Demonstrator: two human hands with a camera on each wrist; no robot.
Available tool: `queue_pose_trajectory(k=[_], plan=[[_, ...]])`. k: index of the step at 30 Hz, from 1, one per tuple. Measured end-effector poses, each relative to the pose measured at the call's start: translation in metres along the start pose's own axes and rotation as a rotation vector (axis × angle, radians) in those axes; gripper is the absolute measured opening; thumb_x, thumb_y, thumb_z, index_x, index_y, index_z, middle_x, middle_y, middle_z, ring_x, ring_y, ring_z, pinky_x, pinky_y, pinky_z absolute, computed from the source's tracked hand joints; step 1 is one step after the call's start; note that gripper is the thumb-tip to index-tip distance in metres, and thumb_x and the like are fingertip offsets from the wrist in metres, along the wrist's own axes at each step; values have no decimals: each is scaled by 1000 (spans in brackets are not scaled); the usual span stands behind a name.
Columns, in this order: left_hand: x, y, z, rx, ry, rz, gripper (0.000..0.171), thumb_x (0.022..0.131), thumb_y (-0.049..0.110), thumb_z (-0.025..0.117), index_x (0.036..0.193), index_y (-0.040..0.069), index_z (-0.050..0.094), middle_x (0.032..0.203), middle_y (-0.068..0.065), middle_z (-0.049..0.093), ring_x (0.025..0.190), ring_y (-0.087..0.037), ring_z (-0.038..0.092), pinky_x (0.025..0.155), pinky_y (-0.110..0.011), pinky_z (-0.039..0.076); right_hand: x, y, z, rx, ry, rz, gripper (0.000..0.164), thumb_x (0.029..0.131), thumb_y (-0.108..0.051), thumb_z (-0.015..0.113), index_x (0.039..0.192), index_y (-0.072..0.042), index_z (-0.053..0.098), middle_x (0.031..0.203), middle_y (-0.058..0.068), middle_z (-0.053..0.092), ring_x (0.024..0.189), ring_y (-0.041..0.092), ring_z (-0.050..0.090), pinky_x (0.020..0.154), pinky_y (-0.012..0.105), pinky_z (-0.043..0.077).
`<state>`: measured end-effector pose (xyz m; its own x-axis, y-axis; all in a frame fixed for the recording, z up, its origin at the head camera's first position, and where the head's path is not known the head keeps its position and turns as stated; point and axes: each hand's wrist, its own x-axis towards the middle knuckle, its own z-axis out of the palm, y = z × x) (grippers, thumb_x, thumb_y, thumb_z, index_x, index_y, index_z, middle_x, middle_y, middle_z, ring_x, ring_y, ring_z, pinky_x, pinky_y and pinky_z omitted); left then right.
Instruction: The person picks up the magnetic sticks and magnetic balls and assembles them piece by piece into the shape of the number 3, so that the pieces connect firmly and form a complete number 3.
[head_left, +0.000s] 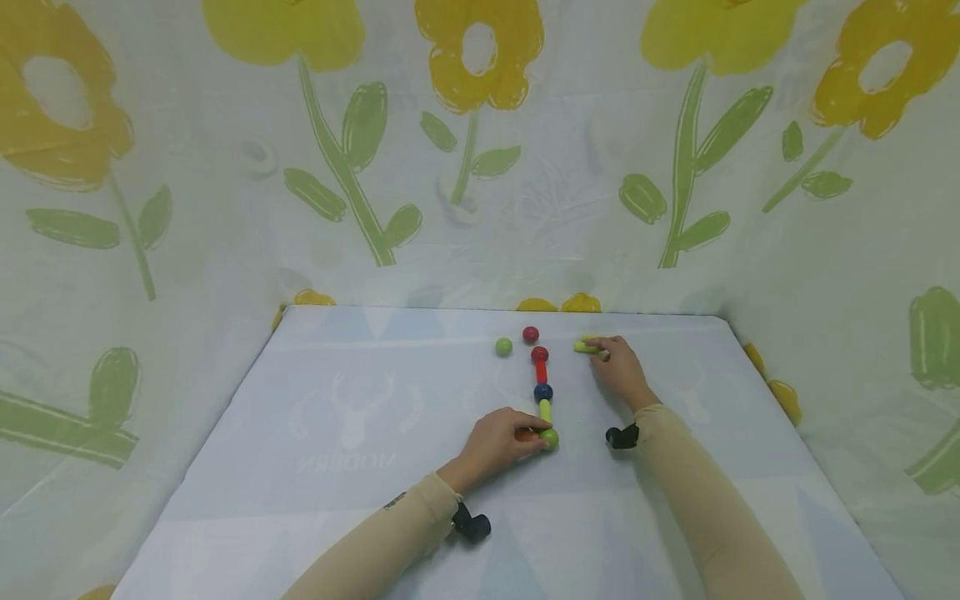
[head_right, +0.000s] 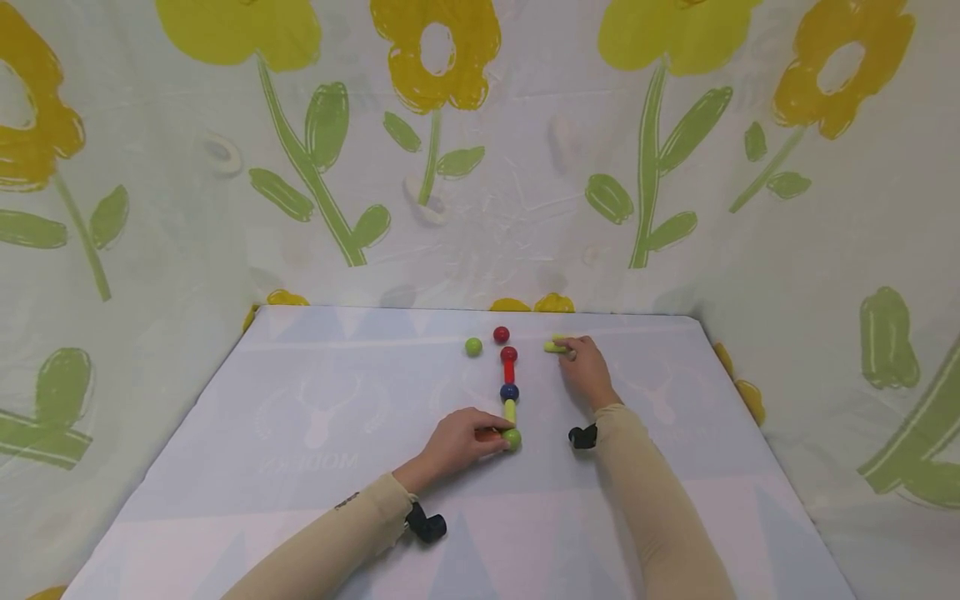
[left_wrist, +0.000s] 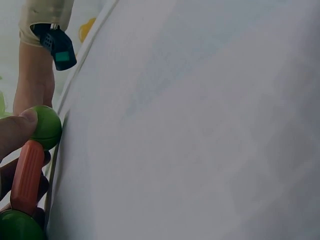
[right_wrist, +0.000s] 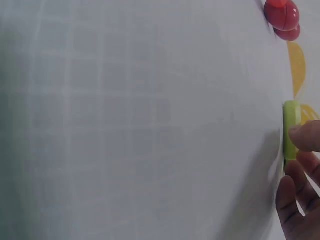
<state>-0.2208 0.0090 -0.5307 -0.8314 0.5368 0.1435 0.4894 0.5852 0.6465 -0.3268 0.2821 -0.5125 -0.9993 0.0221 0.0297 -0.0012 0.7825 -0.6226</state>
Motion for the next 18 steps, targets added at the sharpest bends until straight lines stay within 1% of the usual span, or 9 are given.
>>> queue_pose_trajectory(k=[4,6,10,14,18], plan=[[0,-1,0,3,3,4,31,89,40,79,119,31,77,99,19,70,83,0,53,72,-18,43,2,-3,0,-27,13,-5,38,100,-7,61,138,-5,61,131,22,49,105,35,56,89,49,47],[0,0,0,3,4,3,31,89,40,79,119,31,77,99,18,70,83,-1,53,72,-18,43,2,-5,-1,-52,11,-3,38,100,-8,61,137,-5,61,133,22,48,105,35,55,89,49,47],[0,0,0,10,3,1,31,89,40,78,119,31,77,99,18,69,83,-1,53,73,-18,43,1,-8,-1,-90,-2,-6,33,100,-8,61,132,-4,65,134,22,48,107,35,55,92,50,46],[-1,0,0,12,6,4,31,90,40,78,120,31,77,99,18,69,83,-1,53,73,-18,43,0,-10,-2,-82,-10,-5,28,98,-7,63,126,-3,67,136,21,51,109,36,56,95,51,46],[-1,0,0,7,8,3,31,90,40,78,120,31,77,99,18,69,83,-1,53,73,-18,43,3,-7,-2,-98,-34,-19,25,98,-9,65,123,-4,67,130,19,55,107,35,57,94,50,46]])
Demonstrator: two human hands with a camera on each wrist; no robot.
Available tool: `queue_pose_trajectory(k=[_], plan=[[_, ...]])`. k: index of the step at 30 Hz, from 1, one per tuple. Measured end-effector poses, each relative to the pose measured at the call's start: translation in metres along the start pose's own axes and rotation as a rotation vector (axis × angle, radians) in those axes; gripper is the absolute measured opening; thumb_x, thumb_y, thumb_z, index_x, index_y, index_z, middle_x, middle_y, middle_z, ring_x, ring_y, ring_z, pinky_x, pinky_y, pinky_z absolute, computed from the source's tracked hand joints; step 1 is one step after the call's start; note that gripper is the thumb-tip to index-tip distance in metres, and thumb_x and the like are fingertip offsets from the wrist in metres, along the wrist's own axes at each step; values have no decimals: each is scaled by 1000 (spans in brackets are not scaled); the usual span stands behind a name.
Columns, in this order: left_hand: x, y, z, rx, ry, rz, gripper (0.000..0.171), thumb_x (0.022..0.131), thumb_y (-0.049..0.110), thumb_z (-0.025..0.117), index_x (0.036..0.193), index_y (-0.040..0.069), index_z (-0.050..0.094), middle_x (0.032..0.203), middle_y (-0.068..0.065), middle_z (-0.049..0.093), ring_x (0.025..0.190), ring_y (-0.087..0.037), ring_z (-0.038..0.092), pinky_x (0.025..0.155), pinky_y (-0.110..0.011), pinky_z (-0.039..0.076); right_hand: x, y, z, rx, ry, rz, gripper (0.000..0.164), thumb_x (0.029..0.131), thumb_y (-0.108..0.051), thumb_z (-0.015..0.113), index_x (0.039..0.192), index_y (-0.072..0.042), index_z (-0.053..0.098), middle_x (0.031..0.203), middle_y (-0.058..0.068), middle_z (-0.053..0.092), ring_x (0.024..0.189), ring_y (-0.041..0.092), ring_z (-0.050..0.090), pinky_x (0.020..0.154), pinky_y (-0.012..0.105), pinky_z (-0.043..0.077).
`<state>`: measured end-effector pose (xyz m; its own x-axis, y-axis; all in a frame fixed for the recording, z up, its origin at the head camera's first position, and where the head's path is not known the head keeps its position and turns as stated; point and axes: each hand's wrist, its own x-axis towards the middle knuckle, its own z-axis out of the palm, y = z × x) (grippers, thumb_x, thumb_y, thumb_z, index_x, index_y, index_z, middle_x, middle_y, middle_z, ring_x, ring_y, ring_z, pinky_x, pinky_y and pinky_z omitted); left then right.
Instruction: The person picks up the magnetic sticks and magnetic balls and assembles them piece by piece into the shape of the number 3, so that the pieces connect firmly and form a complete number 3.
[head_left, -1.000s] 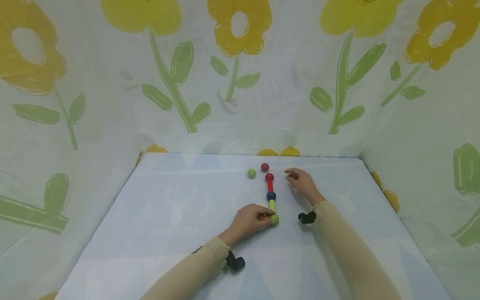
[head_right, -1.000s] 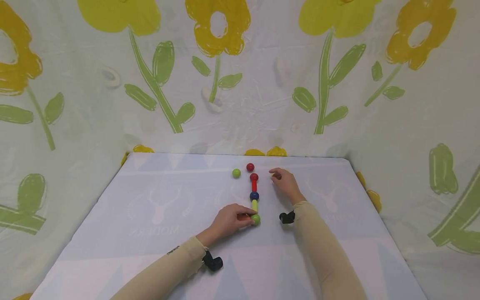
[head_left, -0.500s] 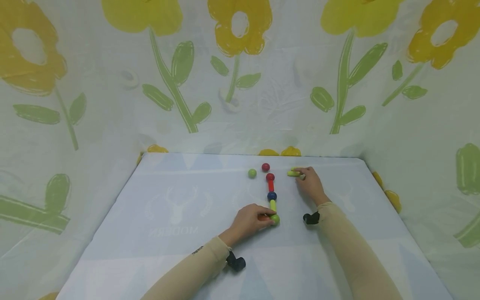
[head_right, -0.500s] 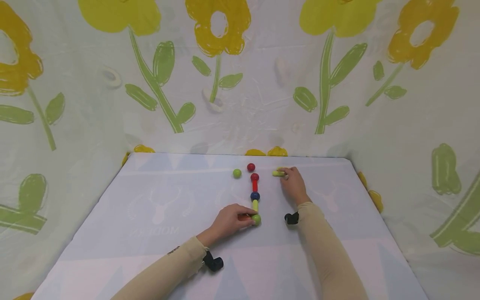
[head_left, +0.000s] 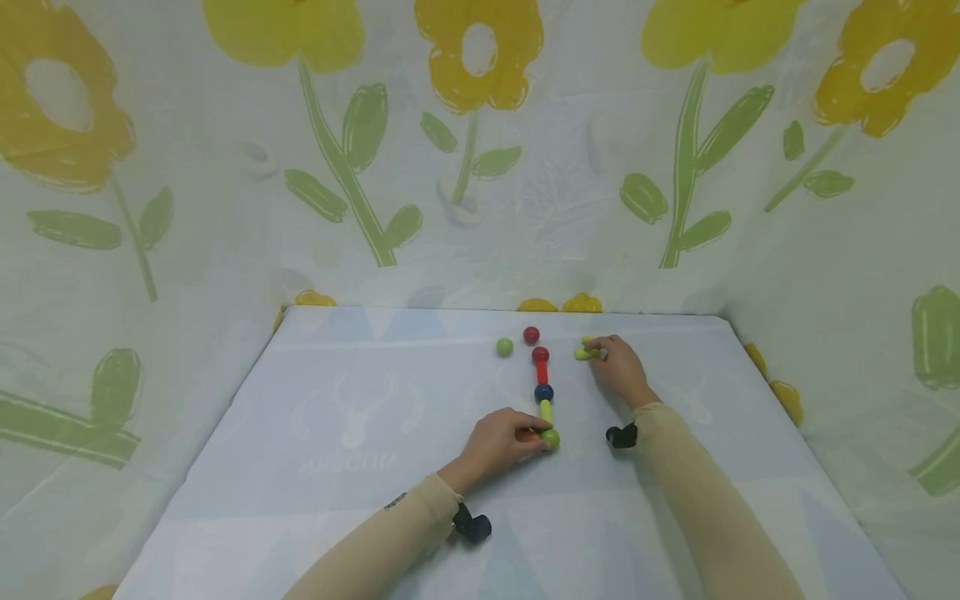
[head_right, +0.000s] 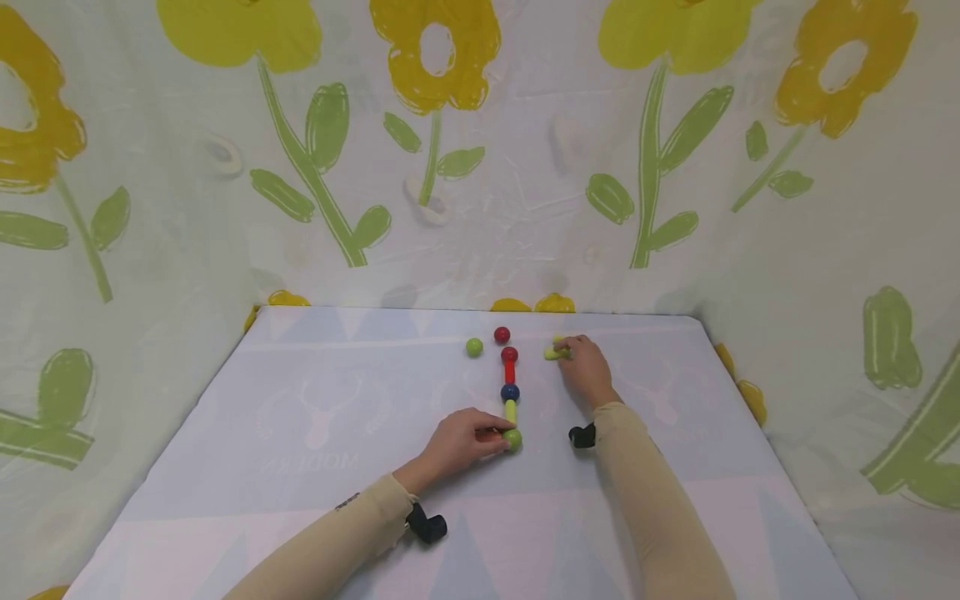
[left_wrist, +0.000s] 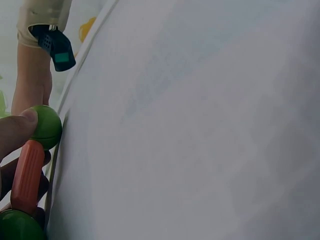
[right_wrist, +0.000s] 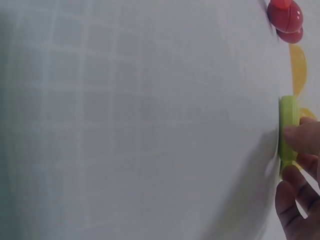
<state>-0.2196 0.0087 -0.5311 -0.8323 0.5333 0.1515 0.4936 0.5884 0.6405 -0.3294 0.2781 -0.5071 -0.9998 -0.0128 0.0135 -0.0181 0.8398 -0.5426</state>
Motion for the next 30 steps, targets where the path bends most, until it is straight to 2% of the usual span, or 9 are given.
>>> queue_pose_trajectory(k=[6,10,14,20,30], plan=[[0,0,0,-1,-3,-2,31,90,40,78,120,31,77,99,19,69,83,0,53,73,-18,43,-2,2,0,11,-21,-10,22,98,-14,68,117,-5,67,114,16,59,101,33,57,89,47,47],[0,2,-1,-2,-3,-5,31,90,39,78,120,31,77,99,18,69,84,-1,53,73,-18,44,-7,-1,0,19,-50,8,20,98,-18,68,115,-9,67,111,13,61,100,31,56,87,45,48],[0,2,-1,-2,-2,-6,32,89,39,79,120,31,77,97,19,69,83,-1,53,73,-18,44,-11,-2,-1,-24,-79,-29,21,97,-17,69,117,-10,69,108,12,63,97,30,57,84,44,48],[0,1,-2,-2,-1,-7,31,89,40,79,119,31,77,96,19,68,84,-1,53,73,-18,44,-15,-1,-3,-97,-107,-89,25,96,-15,70,120,-13,72,107,11,64,93,27,58,81,43,49],[0,1,-1,-7,-12,-19,31,90,39,79,120,32,77,98,19,69,85,-1,53,74,-19,44,-19,-2,1,-89,-111,-74,23,96,-16,71,118,-13,73,110,11,67,98,28,60,86,45,50]])
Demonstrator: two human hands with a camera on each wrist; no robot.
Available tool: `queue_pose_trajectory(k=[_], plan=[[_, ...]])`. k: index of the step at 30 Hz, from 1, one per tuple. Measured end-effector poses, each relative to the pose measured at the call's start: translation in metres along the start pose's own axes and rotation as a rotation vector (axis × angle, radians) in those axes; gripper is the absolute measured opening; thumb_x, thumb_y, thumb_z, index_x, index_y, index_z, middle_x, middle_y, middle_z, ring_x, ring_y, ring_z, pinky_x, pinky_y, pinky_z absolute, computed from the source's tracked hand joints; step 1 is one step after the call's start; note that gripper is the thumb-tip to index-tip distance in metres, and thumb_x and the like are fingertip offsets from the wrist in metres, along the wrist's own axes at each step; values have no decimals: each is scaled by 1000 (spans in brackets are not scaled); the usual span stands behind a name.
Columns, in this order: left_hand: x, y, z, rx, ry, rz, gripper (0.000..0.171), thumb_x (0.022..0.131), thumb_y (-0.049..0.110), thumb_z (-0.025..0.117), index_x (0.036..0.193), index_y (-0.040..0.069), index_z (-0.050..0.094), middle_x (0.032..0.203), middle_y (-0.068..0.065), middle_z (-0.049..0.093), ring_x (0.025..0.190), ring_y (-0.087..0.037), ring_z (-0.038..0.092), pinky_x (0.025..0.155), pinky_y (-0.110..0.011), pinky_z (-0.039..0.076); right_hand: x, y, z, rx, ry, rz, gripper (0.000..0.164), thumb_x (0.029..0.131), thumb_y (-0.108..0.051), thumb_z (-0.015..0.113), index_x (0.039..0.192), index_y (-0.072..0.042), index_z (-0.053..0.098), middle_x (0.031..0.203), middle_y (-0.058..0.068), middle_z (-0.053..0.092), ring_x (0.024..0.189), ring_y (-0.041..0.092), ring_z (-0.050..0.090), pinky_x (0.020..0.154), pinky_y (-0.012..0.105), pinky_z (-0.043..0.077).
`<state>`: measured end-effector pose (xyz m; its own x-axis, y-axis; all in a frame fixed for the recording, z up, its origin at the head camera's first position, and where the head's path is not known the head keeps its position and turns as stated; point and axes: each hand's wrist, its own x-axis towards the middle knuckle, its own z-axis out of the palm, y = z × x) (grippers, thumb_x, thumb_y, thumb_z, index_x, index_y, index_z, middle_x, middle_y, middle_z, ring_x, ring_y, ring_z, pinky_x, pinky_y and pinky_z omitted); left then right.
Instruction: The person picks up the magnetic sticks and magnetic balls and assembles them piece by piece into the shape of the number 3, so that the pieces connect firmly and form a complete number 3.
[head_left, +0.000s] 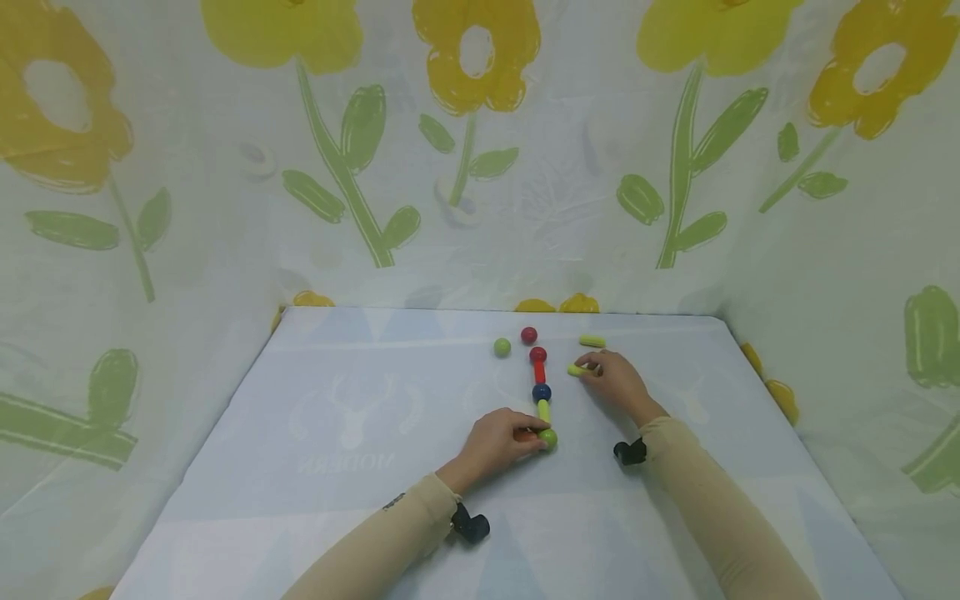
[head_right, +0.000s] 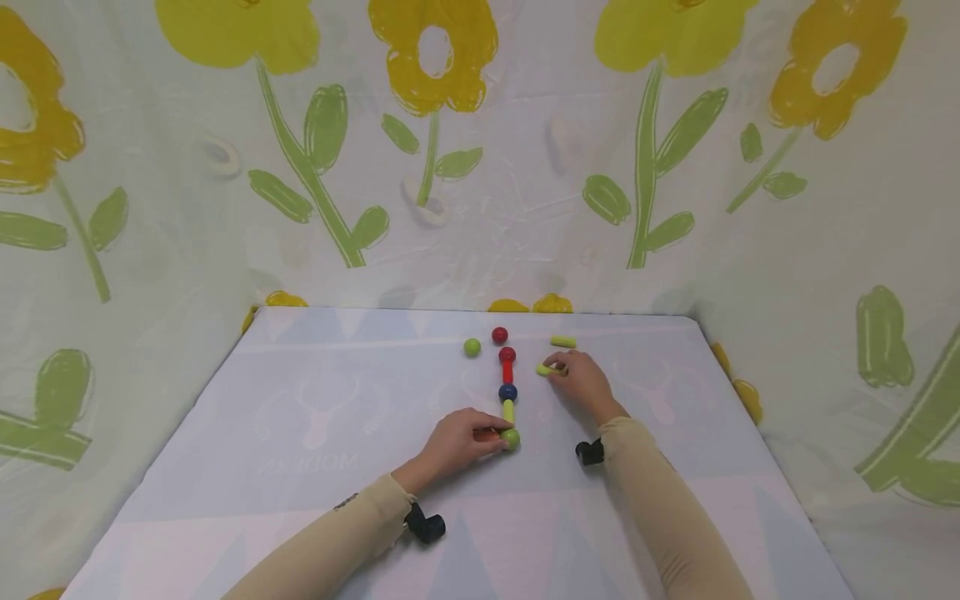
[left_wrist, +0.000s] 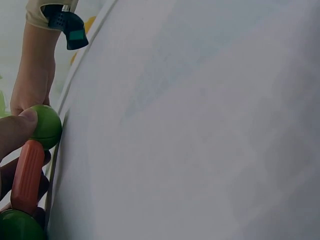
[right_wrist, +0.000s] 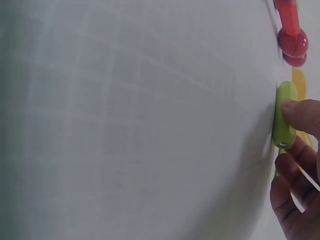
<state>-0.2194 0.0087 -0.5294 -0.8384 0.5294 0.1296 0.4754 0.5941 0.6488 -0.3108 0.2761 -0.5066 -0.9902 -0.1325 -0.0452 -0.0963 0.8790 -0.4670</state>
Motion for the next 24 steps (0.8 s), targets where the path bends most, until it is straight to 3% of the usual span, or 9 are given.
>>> queue_pose_trajectory(k=[14,24], plan=[[-1,1,-1,1,-2,2,32,90,39,79,120,32,77,100,18,70,86,-2,54,75,-19,44,2,-8,-3,95,-6,33,28,99,-21,68,125,-11,69,112,12,66,99,28,57,82,41,50],[0,0,-1,-8,-1,5,32,90,39,79,120,31,77,97,19,69,83,-1,53,73,-19,44,16,-32,-9,100,27,-99,26,98,-22,70,122,-11,71,112,11,68,106,30,58,92,47,49]])
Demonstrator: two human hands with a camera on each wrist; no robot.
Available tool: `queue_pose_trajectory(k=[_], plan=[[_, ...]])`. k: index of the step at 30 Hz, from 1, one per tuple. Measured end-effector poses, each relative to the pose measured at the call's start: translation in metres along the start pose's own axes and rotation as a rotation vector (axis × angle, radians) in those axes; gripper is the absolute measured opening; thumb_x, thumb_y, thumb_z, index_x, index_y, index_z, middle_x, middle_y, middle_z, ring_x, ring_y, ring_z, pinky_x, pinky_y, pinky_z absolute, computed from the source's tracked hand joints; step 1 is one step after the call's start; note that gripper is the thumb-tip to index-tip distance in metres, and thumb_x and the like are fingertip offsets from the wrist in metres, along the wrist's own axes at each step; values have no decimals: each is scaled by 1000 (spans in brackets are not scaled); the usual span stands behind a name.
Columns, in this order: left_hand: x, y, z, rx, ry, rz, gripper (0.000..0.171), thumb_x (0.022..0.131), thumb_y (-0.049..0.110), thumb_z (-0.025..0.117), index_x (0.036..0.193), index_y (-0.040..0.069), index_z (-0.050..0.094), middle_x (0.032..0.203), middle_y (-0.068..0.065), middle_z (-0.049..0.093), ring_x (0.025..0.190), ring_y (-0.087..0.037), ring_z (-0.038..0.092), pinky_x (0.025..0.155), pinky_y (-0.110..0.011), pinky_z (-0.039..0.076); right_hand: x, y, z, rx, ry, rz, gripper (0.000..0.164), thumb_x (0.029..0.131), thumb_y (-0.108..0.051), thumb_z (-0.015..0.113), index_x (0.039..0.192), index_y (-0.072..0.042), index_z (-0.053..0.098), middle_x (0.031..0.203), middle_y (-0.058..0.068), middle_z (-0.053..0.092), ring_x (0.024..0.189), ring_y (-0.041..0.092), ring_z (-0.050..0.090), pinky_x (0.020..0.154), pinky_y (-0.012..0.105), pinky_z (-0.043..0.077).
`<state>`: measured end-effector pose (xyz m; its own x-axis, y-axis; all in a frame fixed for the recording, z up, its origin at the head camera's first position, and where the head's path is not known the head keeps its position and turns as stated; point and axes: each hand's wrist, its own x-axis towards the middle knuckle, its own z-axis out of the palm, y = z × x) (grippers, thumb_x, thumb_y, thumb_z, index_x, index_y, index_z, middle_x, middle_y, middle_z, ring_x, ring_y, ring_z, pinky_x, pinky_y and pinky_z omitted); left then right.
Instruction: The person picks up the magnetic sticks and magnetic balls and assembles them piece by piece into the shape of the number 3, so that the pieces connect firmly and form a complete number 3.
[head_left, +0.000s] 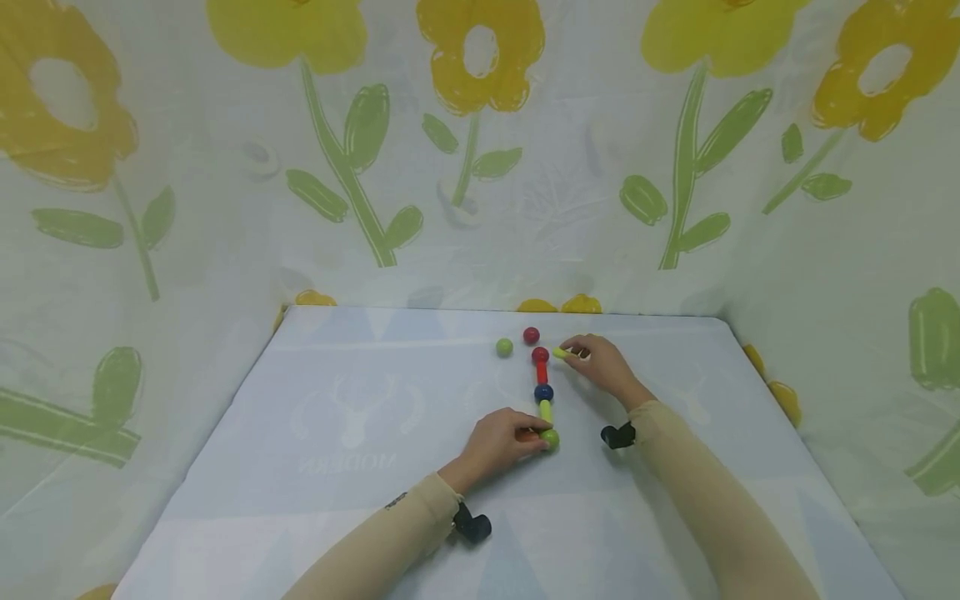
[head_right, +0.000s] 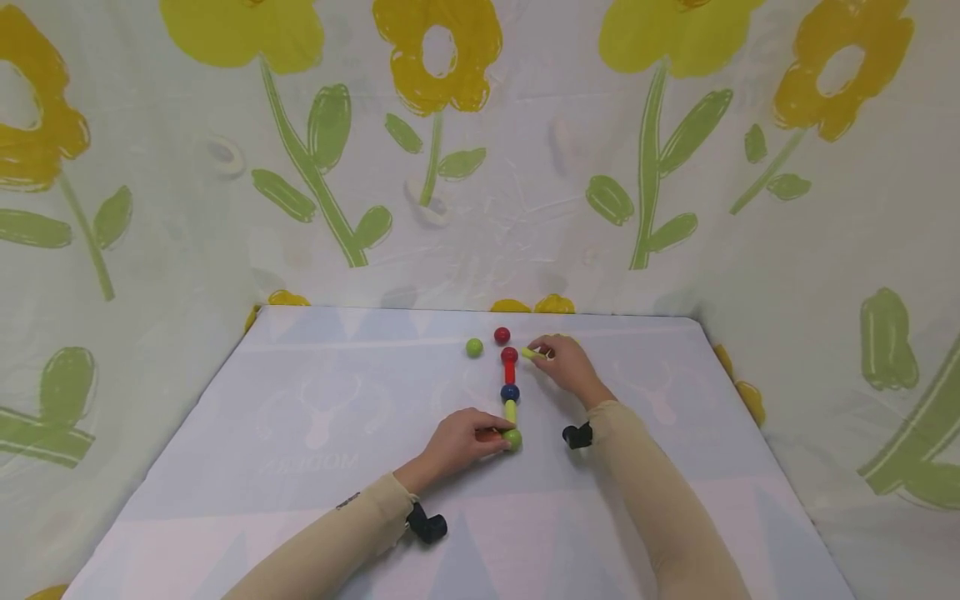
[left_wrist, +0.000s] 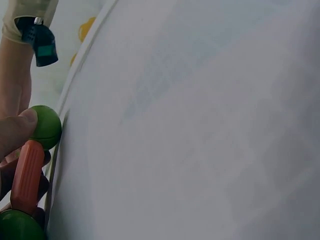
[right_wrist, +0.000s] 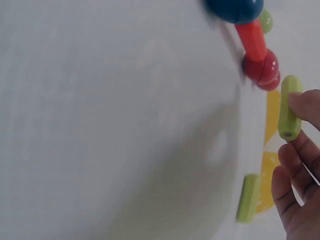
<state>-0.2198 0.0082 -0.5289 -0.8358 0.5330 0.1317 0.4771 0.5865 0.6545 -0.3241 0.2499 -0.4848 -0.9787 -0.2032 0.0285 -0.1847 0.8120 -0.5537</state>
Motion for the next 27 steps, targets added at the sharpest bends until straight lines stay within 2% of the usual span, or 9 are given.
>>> queue_pose_trajectory(k=[6,17,23,27], plan=[[0,0,-1,-1,12,8,31,89,39,79,119,30,77,96,19,68,82,0,52,72,-18,43,16,-20,2,0,-5,-69,25,99,-22,69,122,-13,71,110,9,67,106,29,59,92,46,50],[-2,-1,0,1,6,24,29,90,38,79,118,30,78,95,21,68,80,1,51,71,-18,43,38,-41,11,42,-65,-55,24,98,-23,70,120,-15,72,109,5,68,107,27,57,90,42,50],[0,-2,-1,36,36,51,29,89,40,79,117,31,78,94,21,69,81,2,53,71,-17,43,49,-47,19,53,-111,-90,20,98,-20,70,118,-17,73,112,4,69,114,27,56,99,45,47],[0,-1,-2,26,23,51,29,90,40,79,116,31,78,88,21,67,78,1,52,68,-17,42,52,-49,25,63,-143,-88,20,98,-18,70,118,-18,73,116,4,69,117,27,57,103,47,46]])
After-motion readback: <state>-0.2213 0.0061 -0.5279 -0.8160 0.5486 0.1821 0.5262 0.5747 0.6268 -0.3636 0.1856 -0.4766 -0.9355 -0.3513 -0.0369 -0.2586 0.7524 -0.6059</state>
